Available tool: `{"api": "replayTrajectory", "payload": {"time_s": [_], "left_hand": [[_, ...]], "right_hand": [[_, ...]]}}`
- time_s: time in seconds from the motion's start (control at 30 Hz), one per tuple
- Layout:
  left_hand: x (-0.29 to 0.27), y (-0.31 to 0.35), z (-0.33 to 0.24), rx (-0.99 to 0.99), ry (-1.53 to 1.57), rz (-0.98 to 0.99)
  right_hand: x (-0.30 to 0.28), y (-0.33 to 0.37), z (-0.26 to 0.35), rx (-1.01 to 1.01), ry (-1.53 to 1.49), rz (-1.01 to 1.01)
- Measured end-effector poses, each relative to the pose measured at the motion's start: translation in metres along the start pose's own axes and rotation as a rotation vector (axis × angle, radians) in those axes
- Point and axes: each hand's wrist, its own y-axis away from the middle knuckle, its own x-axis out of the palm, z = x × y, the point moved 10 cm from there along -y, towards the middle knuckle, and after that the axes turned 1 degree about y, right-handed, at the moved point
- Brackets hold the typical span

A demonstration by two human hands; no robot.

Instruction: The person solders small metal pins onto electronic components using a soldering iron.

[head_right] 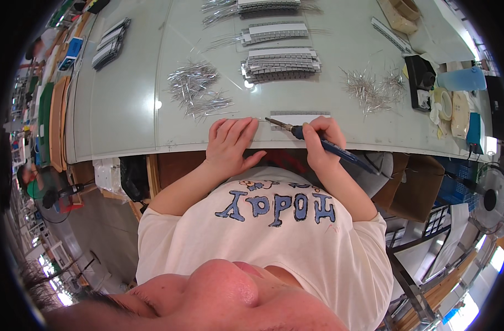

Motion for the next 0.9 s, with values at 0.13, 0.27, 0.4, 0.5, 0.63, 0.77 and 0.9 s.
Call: {"api": "replayTrajectory", "payload": {"time_s": [0.13, 0.27, 0.4, 0.5, 0.63, 0.77, 0.9], "left_hand": [[0.000, 0.002, 0.000, 0.001, 0.006, -0.003], [0.000, 0.002, -0.001, 0.012, -0.003, -0.013], [0.001, 0.002, -0.002, 0.016, -0.007, -0.008], [0.000, 0.002, -0.001, 0.015, -0.011, -0.010], [0.003, 0.003, -0.002, 0.016, -0.019, -0.011], [0.000, 0.002, -0.001, 0.008, -0.010, -0.007], [-0.003, 0.001, -0.001, -0.008, 0.024, -0.002]], "right_hand": [[-0.006, 0.001, 0.006, -0.049, 0.005, -0.024], [-0.004, 0.003, 0.009, -0.062, 0.057, 0.017], [-0.001, 0.005, 0.008, -0.049, 0.144, 0.055], [0.004, 0.004, 0.010, -0.041, 0.169, 0.082], [0.011, 0.001, 0.015, -0.052, 0.228, 0.133], [0.005, 0.002, 0.012, -0.050, 0.169, 0.086], [-0.013, 0.004, 0.017, -0.057, 0.038, -0.010]]}}
